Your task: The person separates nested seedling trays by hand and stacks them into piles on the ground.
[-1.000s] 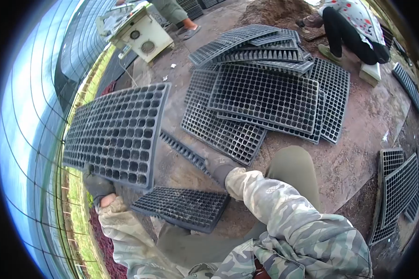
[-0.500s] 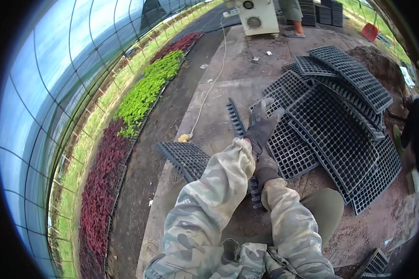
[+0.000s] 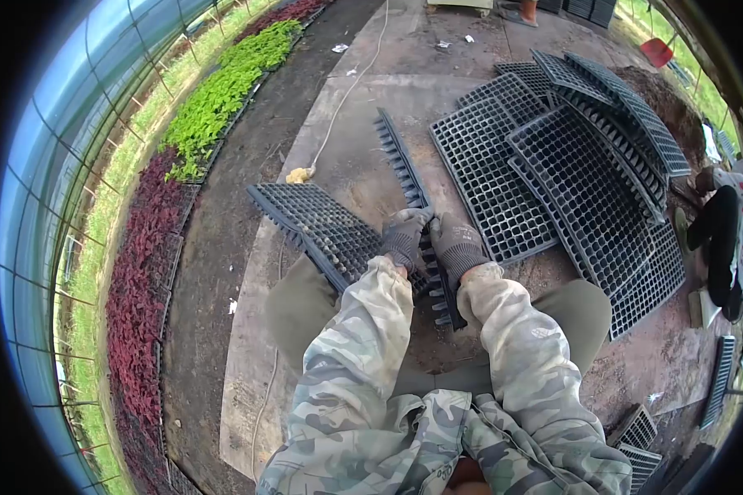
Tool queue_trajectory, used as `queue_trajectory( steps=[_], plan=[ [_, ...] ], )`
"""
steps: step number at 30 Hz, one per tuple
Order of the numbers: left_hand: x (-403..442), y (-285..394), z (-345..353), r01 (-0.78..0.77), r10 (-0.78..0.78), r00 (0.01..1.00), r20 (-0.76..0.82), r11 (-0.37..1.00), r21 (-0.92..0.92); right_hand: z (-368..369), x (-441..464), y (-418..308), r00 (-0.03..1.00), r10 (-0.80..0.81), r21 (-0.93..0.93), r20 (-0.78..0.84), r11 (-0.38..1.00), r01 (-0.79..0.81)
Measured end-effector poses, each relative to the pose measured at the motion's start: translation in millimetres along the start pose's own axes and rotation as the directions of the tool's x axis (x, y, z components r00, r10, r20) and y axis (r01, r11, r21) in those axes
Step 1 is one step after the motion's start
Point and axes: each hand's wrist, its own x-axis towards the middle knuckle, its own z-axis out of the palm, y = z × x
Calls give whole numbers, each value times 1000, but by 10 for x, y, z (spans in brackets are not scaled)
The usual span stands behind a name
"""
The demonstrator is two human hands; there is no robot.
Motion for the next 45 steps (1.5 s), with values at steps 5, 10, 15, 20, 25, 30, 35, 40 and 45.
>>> queue_trajectory(
  steps=[5, 10, 15, 20, 25, 30, 35, 40, 45],
  plan=[
    [145, -154, -59, -366, 352, 931, 101, 902, 229, 3, 47, 162, 1000, -13, -50, -28, 999, 11],
    [108, -41, 105, -224, 230, 973, -37, 968, 113, 38, 81, 262, 997, -30, -62, -65, 998, 26],
    [295, -148, 46, -243, 268, 961, -62, 933, 265, 63, 121, 269, 999, -14, -54, -40, 998, 11],
    [15, -83, 170, -343, 350, 937, 2, 919, 192, 71, 234, 447, 998, -11, 72, -64, 997, 16],
    [-170, 104, 195, -235, 234, 972, 27, 967, 94, 14, 172, 411, 1000, 13, 83, -27, 996, -10],
    [22, -12, 194, -323, 336, 942, 0, 905, 277, 26, 174, 398, 1000, 18, 84, -17, 996, -16],
    [-15, 1, 413, -231, 267, 945, -187, 953, 196, -50, 126, 338, 997, 54, -33, -49, 998, -56],
    [70, -86, 399, -290, 309, 941, -141, 947, 136, -52, 166, 368, 994, 88, -26, -59, 996, -89],
    [60, -313, 326, -448, 470, 875, -119, 878, 168, -241, 273, 456, 973, 131, 363, 192, 911, -194]
  ],
)
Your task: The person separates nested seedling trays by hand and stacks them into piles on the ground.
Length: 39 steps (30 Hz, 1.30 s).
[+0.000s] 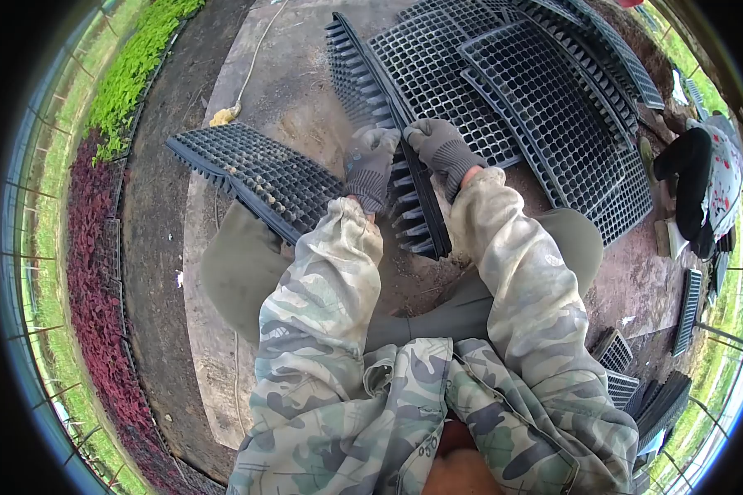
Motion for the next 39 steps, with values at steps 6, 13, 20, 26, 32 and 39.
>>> queue_trajectory(
  steps=[6, 13, 20, 26, 32, 39],
  plan=[
    [-900, 316, -129, 256, -262, 964, 54, 962, 97, 17, 194, 248, 995, 14, -21, -98, 1000, -16],
    [-1264, -38, -160, 181, -239, 924, 298, 961, 210, 137, -43, 134, 989, -55, -103, -138, 994, 41],
    [-1231, 43, -289, 527, -433, 805, 404, 835, -155, 220, -99, 51, 988, -96, -185, -124, 980, 72],
    [-1200, -143, -357, 215, -247, 957, 150, 955, 204, 314, -145, -23, 972, -121, -443, -204, 897, 19],
    [-1257, 146, -408, 429, -450, 864, 228, 893, 138, 340, -208, -81, 975, -130, -394, -180, 918, 49],
    [-1367, 251, -338, 246, -269, 954, 135, 955, 166, 517, -834, 38, 961, -107, -134, -255, 988, 75]
  ],
)
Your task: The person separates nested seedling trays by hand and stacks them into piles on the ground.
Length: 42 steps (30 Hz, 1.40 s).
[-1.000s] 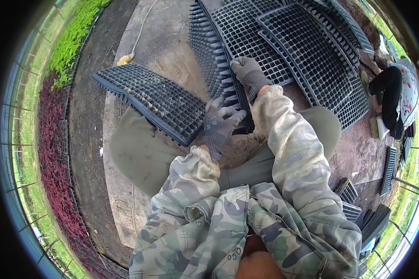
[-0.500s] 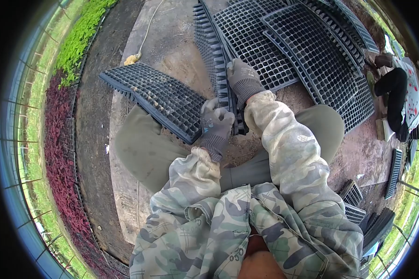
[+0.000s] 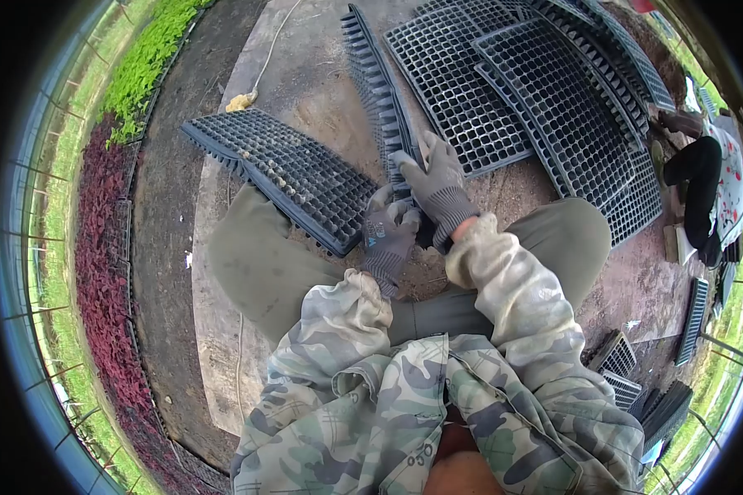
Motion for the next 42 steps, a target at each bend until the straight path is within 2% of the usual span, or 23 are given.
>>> queue_trajectory(
  steps=[2, 3, 4, 5, 6, 7, 8, 9, 12, 18, 19, 20, 22, 26, 28, 30, 32, 33, 35, 38, 40, 41, 42],
  plan=[
    [62, -206, 60, -24, 24, 1000, 10, 999, 43, 115, -167, 262, 996, 13, -165, -85, 986, -26],
    [142, -502, 143, -311, 350, 933, -85, 902, 300, 115, -213, 362, 996, 11, -175, -85, 984, -26],
    [192, -665, 202, -507, 649, 755, -86, 663, 552, 99, -242, 453, 992, 53, 210, 113, 975, -76],
    [148, -512, 190, -512, 650, 755, -85, 665, 544, 82, -255, 499, 952, 15, 549, 304, 814, -189],
    [56, -217, 146, -262, 275, 950, -151, 960, 97, 71, -253, 501, 955, 22, 546, 297, 816, -189],
    [1, -55, 127, 119, -131, 991, -10, 929, -351, 65, -246, 491, 970, -67, 362, 235, 932, -23],
    [-1, -67, 120, 121, -129, 992, 1, 928, -352, 61, -250, 468, 966, -167, 148, 196, 979, 139],
    [11, -93, 87, 145, -153, 988, 13, 905, -400, 31, -322, 320, 984, -133, -44, 117, 989, 139],
    [32, -93, 16, 161, -169, 985, 20, 888, -431, -21, -349, 115, 991, -75, -302, 108, 948, 104],
    [37, -124, -60, 188, -166, 982, 96, 924, -333, -1, -324, 109, 997, -63, -361, 54, 929, 79],
    [44, -149, -55, 102, -96, 995, 38, 953, -286, -14, -293, 147, 996, -73, -356, 53, 930, 87],
    [57, -152, -57, 16, -21, 1000, -19, 973, -231, -28, -259, 197, 996, -14, -237, 86, 971, 35],
    [113, 127, -51, 56, -88, 991, -102, 959, -279, 1, -226, 232, 991, 29, -106, 130, 994, -15],
    [297, 434, -27, 59, -47, 998, 49, 958, -282, 53, -227, 341, 1000, -1, -39, 23, 999, 2],
    [485, 285, 28, 241, -163, 955, 248, 912, -330, -17, -291, 332, 997, -61, 293, -40, 954, 70],
    [561, 152, 105, 276, -143, 941, 305, 847, -454, -81, -309, 318, 999, -43, 346, -8, 937, 43],
    [748, -297, 251, -83, 140, 987, 81, 869, -489, -28, -259, 420, 992, -123, 283, 36, 953, 108],
    [498, 169, 143, 52, 33, 990, 134, 811, -583, -34, -311, 356, 961, -239, 234, -140, 935, 267],
    [273, 711, 30, 70, 11, 990, 139, 821, -566, -242, -366, 121, 947, -283, 137, -154, 943, 305],
    [302, 669, 86, 68, 5, 993, 121, 799, -598, -381, -358, -57, 911, -374, 26, -176, 923, 384],
    [347, 472, 118, 154, -55, 983, 176, 769, -620, -311, -336, -29, 979, -199, -173, -44, 967, 188],
    [417, 231, 208, 212, -162, 977, 137, 770, -601, -170, -209, 161, 988, -40, -239, 149, 968, 76],
    [476, 18, 242, 204, -152, 979, 137, 769, -606, -88, -192, 243, 989, -47, -243, 142, 967, 81]
  ],
)
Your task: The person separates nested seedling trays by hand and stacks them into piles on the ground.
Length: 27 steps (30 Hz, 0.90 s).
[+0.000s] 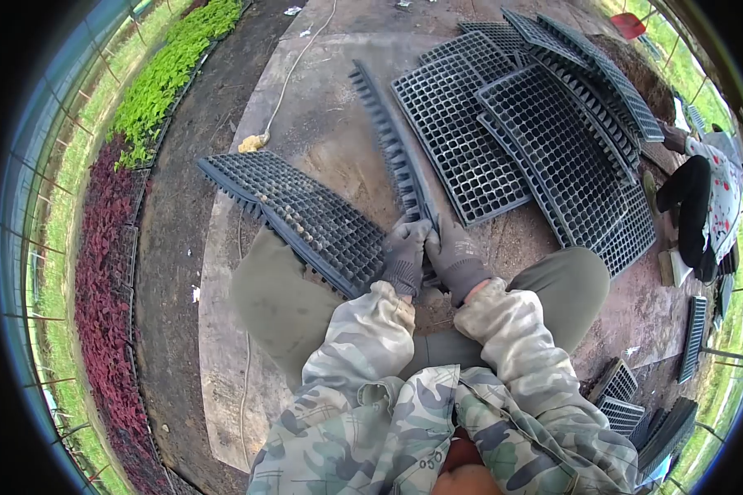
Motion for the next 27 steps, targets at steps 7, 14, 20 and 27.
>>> queue_trajectory(
  steps=[7, 14, 20, 27],
  plan=[
    [-216, 472, 258, -140, 143, 989, 43, 987, -75, -418, -170, -352, 952, -150, 140, -268, 971, 192],
    [16, -4, 129, -115, 49, 963, -266, 964, -240, -130, 5, -227, 993, 73, -149, 97, 987, -58],
    [-1, 96, -20, -96, 109, 975, -193, 992, 78, 112, 45, -129, 999, -15, -93, -41, 996, 11],
    [32, 101, 154, -119, 126, 971, -202, 992, 47, -59, 177, -119, 995, 99, -153, -25, 983, -102]
  ],
)
